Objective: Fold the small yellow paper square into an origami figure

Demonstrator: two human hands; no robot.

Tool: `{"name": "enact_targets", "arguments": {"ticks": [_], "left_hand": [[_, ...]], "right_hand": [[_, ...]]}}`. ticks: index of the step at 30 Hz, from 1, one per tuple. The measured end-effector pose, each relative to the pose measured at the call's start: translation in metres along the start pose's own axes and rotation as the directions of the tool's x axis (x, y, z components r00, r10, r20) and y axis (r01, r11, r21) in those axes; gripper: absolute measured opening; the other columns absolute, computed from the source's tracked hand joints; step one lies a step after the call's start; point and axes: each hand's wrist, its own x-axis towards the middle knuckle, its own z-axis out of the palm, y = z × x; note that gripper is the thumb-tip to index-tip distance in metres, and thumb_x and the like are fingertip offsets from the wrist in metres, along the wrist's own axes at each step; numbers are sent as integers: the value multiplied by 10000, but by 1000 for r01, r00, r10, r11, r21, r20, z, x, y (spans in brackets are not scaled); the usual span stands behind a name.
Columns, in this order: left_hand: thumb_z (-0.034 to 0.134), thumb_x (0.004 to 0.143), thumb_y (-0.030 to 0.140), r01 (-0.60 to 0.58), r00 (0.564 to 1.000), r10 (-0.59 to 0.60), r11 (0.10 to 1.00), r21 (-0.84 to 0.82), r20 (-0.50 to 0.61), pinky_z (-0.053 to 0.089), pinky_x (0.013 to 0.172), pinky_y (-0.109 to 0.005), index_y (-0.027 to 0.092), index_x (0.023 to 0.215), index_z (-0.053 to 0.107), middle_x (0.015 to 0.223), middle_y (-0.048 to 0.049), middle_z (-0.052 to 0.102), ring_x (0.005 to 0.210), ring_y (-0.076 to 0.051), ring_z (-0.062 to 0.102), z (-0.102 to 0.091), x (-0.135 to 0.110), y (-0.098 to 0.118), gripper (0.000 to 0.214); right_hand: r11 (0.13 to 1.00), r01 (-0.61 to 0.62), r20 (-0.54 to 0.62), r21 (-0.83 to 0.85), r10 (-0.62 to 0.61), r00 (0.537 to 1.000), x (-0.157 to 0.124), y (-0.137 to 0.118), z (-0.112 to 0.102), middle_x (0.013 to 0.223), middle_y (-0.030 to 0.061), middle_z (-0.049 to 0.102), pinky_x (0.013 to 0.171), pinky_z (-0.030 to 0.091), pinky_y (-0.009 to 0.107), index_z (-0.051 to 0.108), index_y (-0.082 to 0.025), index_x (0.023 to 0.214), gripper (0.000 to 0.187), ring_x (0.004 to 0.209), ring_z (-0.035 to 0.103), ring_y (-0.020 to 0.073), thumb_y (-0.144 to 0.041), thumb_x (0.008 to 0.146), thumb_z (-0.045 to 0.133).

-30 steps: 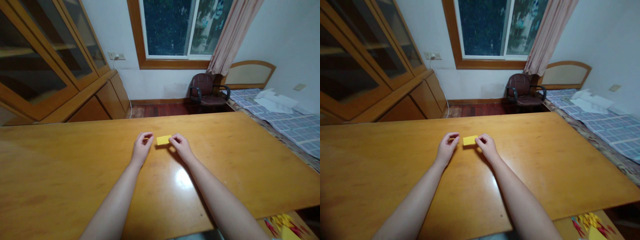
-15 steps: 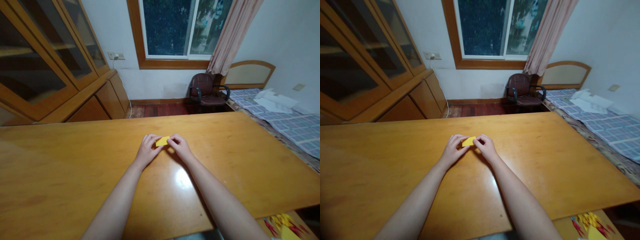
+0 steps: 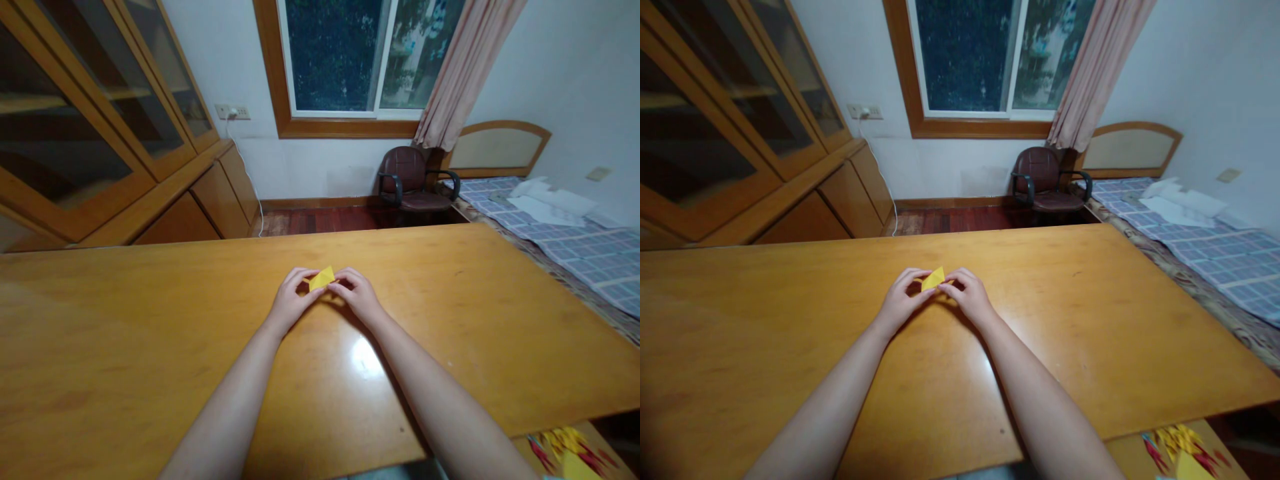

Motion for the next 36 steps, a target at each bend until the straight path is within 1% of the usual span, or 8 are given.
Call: {"name": "enact_targets", "arguments": {"ticks": [4, 9, 13, 19, 24, 26, 29, 36], "left_hand": [[700, 793, 402, 6, 1000, -6, 1000, -15, 17, 509, 844, -312, 217, 1061, 656, 1038, -48, 613, 978, -197, 596, 0, 0, 1, 328], [700, 790, 397, 17, 1000, -16, 999, -40, 20, 513, 830, -310, 217, 1056, 659, 1044, -49, 611, 970, -196, 600, 0, 0, -1, 323], [692, 793, 410, 26, 999, -24, 999, -46, 37, 515, 848, -321, 221, 1064, 661, 1055, -53, 613, 983, -202, 603, 1, 0, -3, 332], [698, 789, 401, 45, 998, -40, 994, -98, 49, 518, 829, -318, 215, 1060, 666, 1036, -56, 624, 965, -202, 611, 0, 0, 2, 331], [697, 781, 401, 72, 997, -66, 988, -138, 45, 521, 825, -322, 207, 1033, 674, 1039, -63, 628, 969, -207, 613, -1, 1, 4, 319], [695, 782, 403, 77, 996, -70, 987, -143, 49, 520, 829, -326, 207, 1040, 673, 1045, -64, 628, 971, -209, 612, 0, 0, 3, 324], [700, 783, 397, 77, 996, -69, 986, -149, 58, 521, 827, -325, 210, 1056, 671, 1043, -61, 628, 957, -205, 614, 0, 0, 1, 333], [717, 780, 373, 53, 997, -44, 990, -129, 70, 511, 830, -305, 218, 1035, 676, 1027, -49, 631, 959, -194, 613, 0, 0, 1, 301]], "right_hand": [[1000, 8, -9, -20, -8, 1000, 0, 0, 0, 835, 29, 634, 732, 484, 284, 689, -204, 826, 107, 789, 617, 171, -312, 827, 686], [1000, 17, 10, -21, -16, 1000, 0, -2, 0, 811, 27, 632, 726, 481, 291, 692, -207, 837, 137, 769, 616, 174, -342, 817, 703], [999, 26, 8, -46, -26, 1000, 0, -2, 0, 805, 27, 634, 726, 475, 295, 701, -208, 835, 125, 767, 613, 176, -331, 821, 703], [999, 18, 11, -45, -18, 1000, 0, -4, -1, 811, 32, 641, 743, 476, 296, 709, -204, 841, 116, 784, 620, 178, -319, 833, 694], [998, 42, 7, -47, -41, 999, 0, -3, 0, 824, 31, 656, 781, 477, 304, 709, -214, 834, 121, 804, 621, 177, -332, 843, 682], [999, 41, 4, -35, -40, 999, 0, -2, 0, 830, 29, 652, 770, 482, 301, 707, -214, 836, 126, 788, 621, 171, -338, 840, 683], [1000, 25, 19, -13, -25, 1000, -1, -2, 0, 836, 29, 642, 734, 485, 295, 702, -209, 845, 151, 756, 617, 165, -359, 835, 688], [999, 30, 38, -28, -29, 999, 0, -7, -2, 842, 37, 640, 742, 482, 300, 700, -214, 858, 162, 822, 612, 184, -373, 842, 670]]}}
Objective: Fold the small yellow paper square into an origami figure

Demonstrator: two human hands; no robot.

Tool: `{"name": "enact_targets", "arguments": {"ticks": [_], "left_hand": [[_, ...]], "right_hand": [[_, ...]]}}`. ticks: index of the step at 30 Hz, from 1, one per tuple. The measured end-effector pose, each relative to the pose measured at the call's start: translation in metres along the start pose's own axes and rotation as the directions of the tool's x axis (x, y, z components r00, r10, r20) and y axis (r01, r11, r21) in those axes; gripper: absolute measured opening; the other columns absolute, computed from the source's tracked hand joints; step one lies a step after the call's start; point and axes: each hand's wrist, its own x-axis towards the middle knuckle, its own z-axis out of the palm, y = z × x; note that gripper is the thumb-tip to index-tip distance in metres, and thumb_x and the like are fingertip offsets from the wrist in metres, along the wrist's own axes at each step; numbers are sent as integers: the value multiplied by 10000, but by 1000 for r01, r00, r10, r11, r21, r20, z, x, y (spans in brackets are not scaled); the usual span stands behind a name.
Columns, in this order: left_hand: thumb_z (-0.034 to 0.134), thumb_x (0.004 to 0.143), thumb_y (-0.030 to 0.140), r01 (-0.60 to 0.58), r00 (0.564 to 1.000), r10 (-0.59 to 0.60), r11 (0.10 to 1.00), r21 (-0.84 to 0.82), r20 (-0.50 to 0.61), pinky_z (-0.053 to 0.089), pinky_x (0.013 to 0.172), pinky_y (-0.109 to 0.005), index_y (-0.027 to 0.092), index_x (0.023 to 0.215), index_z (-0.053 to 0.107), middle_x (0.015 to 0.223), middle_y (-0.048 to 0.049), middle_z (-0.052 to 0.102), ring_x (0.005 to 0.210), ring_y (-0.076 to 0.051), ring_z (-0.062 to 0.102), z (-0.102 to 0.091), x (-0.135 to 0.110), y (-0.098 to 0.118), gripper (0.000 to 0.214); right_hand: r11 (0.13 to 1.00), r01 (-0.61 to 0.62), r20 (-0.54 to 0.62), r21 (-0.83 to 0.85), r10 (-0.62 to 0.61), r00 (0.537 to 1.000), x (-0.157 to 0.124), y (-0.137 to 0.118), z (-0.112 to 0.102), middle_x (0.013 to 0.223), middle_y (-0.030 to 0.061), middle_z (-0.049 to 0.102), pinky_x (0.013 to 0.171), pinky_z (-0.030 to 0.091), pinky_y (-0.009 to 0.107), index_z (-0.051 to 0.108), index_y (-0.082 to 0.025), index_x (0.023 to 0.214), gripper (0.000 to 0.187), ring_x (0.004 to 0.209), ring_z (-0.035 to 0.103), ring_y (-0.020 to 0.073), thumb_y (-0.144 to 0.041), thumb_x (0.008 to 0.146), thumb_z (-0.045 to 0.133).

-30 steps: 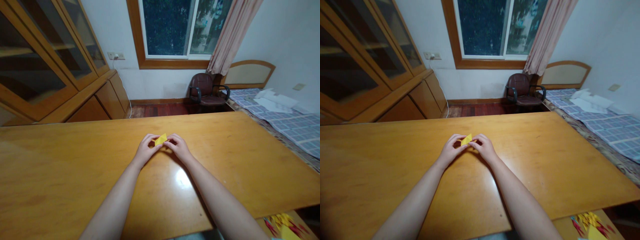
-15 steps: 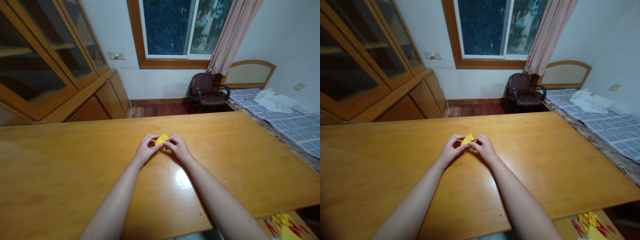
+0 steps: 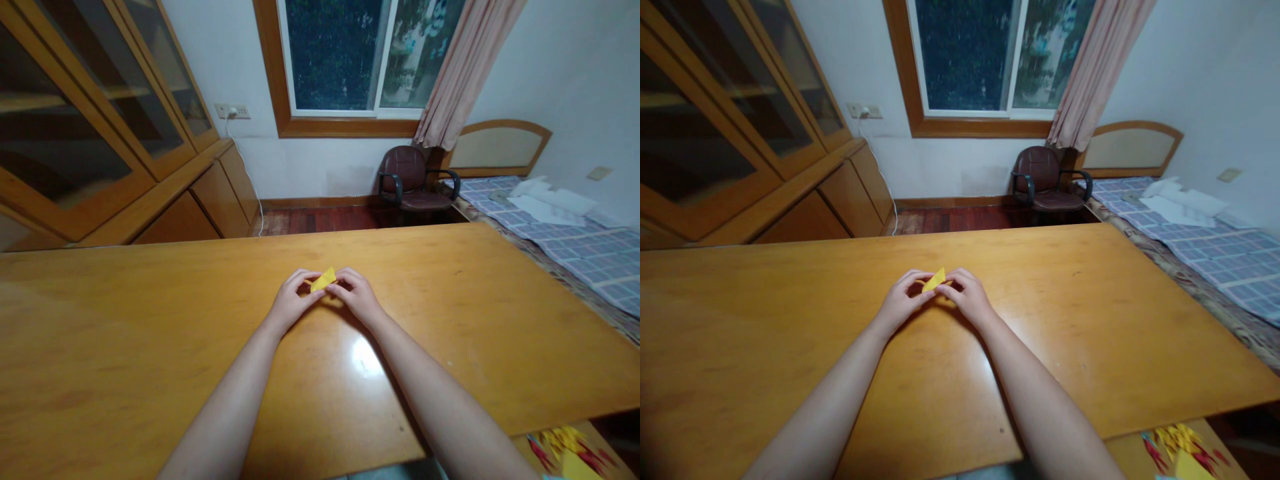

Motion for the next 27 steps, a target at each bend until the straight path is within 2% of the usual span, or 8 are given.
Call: {"name": "enact_targets", "arguments": {"ticks": [27], "left_hand": [[715, 776, 382, 45, 999, -46, 995, -88, -8, 500, 838, -304, 197, 1025, 684, 1032, -62, 639, 963, -200, 614, 0, 1, -1, 312]], "right_hand": [[999, 39, -28, 6, -39, 999, 0, 6, 0, 850, 31, 656, 777, 469, 294, 710, -209, 849, 88, 822, 614, 173, -291, 851, 677]]}}
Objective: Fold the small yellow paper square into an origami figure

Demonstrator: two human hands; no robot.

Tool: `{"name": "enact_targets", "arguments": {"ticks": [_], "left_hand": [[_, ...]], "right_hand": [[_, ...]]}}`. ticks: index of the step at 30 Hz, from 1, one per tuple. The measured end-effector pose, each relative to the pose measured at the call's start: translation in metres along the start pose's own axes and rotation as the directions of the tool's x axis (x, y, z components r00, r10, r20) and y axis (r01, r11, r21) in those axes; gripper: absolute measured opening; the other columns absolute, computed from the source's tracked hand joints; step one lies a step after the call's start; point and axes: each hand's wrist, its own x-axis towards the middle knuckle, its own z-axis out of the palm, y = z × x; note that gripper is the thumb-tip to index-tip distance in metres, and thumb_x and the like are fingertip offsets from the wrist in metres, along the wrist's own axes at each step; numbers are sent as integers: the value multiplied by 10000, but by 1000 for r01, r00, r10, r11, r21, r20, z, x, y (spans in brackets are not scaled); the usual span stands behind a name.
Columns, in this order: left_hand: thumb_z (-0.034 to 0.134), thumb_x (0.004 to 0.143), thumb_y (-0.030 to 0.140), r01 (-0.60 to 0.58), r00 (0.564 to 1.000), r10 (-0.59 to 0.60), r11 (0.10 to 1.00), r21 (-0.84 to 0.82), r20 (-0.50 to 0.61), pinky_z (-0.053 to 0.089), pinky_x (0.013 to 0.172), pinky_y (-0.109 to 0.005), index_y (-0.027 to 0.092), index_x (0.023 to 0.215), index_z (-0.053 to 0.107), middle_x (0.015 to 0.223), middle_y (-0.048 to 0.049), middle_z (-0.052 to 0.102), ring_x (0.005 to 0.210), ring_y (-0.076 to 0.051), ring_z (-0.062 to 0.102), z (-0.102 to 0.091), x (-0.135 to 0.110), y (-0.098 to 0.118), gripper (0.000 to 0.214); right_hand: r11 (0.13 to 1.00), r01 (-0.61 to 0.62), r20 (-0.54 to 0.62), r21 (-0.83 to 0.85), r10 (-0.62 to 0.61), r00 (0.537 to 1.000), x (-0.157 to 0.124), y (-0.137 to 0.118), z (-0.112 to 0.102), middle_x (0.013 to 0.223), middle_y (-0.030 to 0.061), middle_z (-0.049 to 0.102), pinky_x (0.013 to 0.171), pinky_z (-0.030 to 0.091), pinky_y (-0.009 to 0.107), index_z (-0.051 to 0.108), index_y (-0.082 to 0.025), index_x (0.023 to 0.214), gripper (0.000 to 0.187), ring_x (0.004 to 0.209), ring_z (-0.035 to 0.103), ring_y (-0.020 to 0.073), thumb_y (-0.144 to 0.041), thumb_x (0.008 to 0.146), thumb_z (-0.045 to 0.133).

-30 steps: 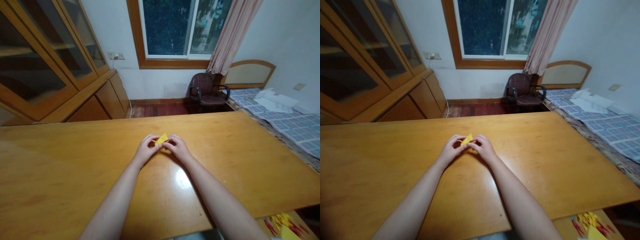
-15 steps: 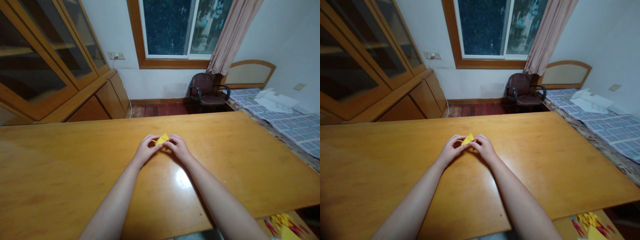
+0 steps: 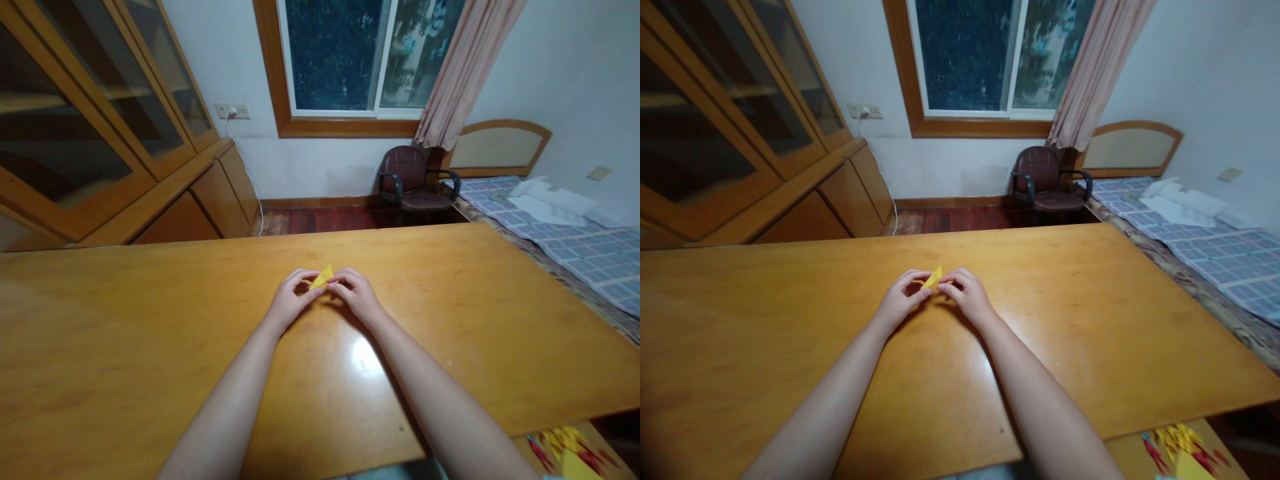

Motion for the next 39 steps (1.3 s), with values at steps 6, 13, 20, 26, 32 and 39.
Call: {"name": "enact_targets", "arguments": {"ticks": [6, 13, 20, 26, 32, 39], "left_hand": [[724, 772, 364, 1, 1000, -1, 1000, 23, 18, 501, 826, -304, 203, 1048, 681, 1039, -61, 646, 964, -199, 618, 0, -1, 1, 322], [725, 771, 352, -7, 1000, 6, 1000, 18, 21, 503, 827, -311, 195, 1045, 680, 1034, -67, 641, 961, -202, 617, 0, -1, 0, 318], [727, 770, 346, -21, 1000, 20, 999, 31, 23, 507, 826, -310, 200, 1034, 677, 1022, -56, 643, 945, -196, 622, 1, 0, -1, 306], [723, 773, 362, -13, 1000, 12, 999, 34, 23, 511, 830, -317, 205, 1030, 685, 1028, -59, 650, 948, -199, 625, 1, -1, 1, 304], [719, 783, 375, -8, 1000, 8, 1000, 13, 25, 509, 840, -306, 211, 1043, 683, 1034, -55, 647, 968, -194, 618, 0, -1, 0, 310], [672, 815, 397, -28, 999, 27, 999, 36, 24, 502, 885, -330, 206, 1044, 690, 1037, -64, 656, 980, -203, 613, -1, -1, 3, 299]], "right_hand": [[1000, 16, 0, 24, -16, 1000, 1, -3, -1, 849, 43, 646, 764, 472, 301, 701, -194, 846, 125, 816, 608, 176, -294, 877, 633], [1000, 11, 11, 9, -11, 1000, 0, -2, -1, 842, 41, 641, 750, 473, 305, 702, -203, 859, 156, 806, 601, 177, -337, 885, 628], [999, 42, 54, -31, -40, 998, 1, -8, 0, 848, 38, 653, 746, 464, 303, 701, -210, 869, 146, 818, 604, 180, -353, 850, 679], [999, 43, 48, -26, -42, 998, 1, -7, -1, 856, 39, 658, 762, 466, 305, 696, -209, 859, 117, 830, 608, 181, -323, 857, 672], [998, 47, 44, -42, -45, 998, 1, -10, -2, 831, 39, 649, 752, 463, 297, 680, -198, 836, 145, 810, 602, 175, -331, 876, 640], [997, 38, 47, -73, -34, 998, -1, -11, -2, 805, 34, 616, 749, 450, 289, 655, -194, 759, 219, 794, 576, 167, -327, 912, 572]]}}
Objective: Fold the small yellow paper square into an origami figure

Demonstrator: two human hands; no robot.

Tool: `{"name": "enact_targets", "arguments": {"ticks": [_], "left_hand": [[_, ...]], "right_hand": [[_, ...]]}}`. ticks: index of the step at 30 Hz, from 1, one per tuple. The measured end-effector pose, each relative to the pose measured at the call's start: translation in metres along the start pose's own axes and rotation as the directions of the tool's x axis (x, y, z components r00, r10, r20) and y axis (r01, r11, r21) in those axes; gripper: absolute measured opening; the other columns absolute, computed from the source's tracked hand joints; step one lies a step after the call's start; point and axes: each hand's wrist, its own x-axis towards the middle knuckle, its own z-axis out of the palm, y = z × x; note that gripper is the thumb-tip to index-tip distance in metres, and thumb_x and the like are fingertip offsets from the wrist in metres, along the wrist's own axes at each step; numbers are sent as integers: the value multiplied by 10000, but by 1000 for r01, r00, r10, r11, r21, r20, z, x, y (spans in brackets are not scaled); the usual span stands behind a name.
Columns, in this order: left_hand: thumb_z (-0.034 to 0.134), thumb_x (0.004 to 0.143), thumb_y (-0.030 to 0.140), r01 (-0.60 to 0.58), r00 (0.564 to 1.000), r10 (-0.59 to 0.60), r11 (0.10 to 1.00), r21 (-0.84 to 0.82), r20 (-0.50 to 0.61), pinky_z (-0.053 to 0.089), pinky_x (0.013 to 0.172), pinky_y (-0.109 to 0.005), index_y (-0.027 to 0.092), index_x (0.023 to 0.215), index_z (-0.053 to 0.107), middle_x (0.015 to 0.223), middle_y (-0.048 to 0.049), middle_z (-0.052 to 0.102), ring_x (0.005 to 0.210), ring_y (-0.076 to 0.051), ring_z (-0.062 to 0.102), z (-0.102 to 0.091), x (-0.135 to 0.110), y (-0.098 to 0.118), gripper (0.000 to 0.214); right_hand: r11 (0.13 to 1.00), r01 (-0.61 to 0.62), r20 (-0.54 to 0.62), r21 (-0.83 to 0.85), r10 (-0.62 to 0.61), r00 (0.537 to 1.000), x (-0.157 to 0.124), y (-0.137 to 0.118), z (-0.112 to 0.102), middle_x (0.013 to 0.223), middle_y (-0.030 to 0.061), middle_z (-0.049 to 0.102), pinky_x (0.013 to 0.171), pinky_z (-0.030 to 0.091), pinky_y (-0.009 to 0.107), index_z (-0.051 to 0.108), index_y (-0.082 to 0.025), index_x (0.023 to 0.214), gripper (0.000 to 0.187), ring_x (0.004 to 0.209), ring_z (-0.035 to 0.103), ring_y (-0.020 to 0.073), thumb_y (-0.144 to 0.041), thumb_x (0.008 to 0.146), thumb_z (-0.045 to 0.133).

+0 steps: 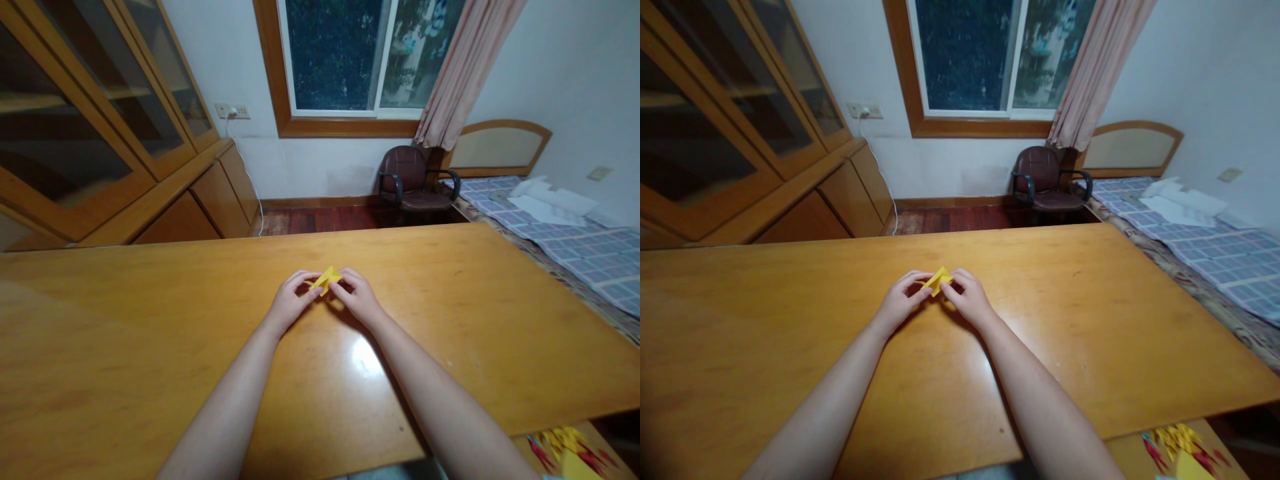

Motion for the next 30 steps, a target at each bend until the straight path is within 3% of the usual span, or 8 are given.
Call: {"name": "enact_targets", "arguments": {"ticks": [6, 14, 20, 26, 30], "left_hand": [[574, 868, 420, 61, 997, -62, 997, -38, -42, 500, 903, -334, 184, 1039, 691, 1058, -75, 695, 994, -220, 635, 1, 0, -10, 314], [615, 823, 471, 143, 987, -150, 985, -101, -62, 511, 841, -300, 165, 958, 683, 978, -58, 709, 917, -210, 643, 3, 0, -13, 341], [654, 783, 510, 209, 973, -224, 957, -202, -50, 507, 731, -266, 159, 856, 671, 826, -30, 693, 790, -186, 634, 1, 1, -9, 359], [684, 759, 506, 253, 961, -272, 937, -241, -46, 455, 622, -220, 165, 780, 627, 703, 14, 638, 666, -136, 591, 1, 0, -12, 346], [684, 757, 513, 278, 956, -293, 920, -278, -14, 465, 626, -235, 171, 830, 605, 708, 6, 653, 670, -150, 613, 1, 0, -18, 358]], "right_hand": [[1000, -19, 4, -20, 19, 1000, 0, 2, 0, 799, 32, 605, 736, 442, 289, 649, -189, 770, 191, 778, 563, 164, -286, 908, 559], [1000, -10, 98, -22, 12, 995, -2, 8, 3, 795, 21, 593, 711, 426, 275, 632, -181, 782, 136, 756, 560, 153, -255, 879, 572], [999, -47, 38, -28, 48, 998, 1, 5, 2, 705, -3, 535, 656, 390, 266, 570, -182, 667, 209, 681, 513, 141, -244, 866, 583], [996, -91, -31, 16, 92, 995, 1, 9, 2, 716, -1, 557, 675, 400, 268, 595, -184, 681, 218, 698, 537, 143, -273, 880, 580], [994, -106, -56, 26, 107, 993, 0, 13, 3, 712, -1, 555, 661, 402, 268, 596, -186, 678, 227, 691, 534, 142, -300, 874, 590]]}}
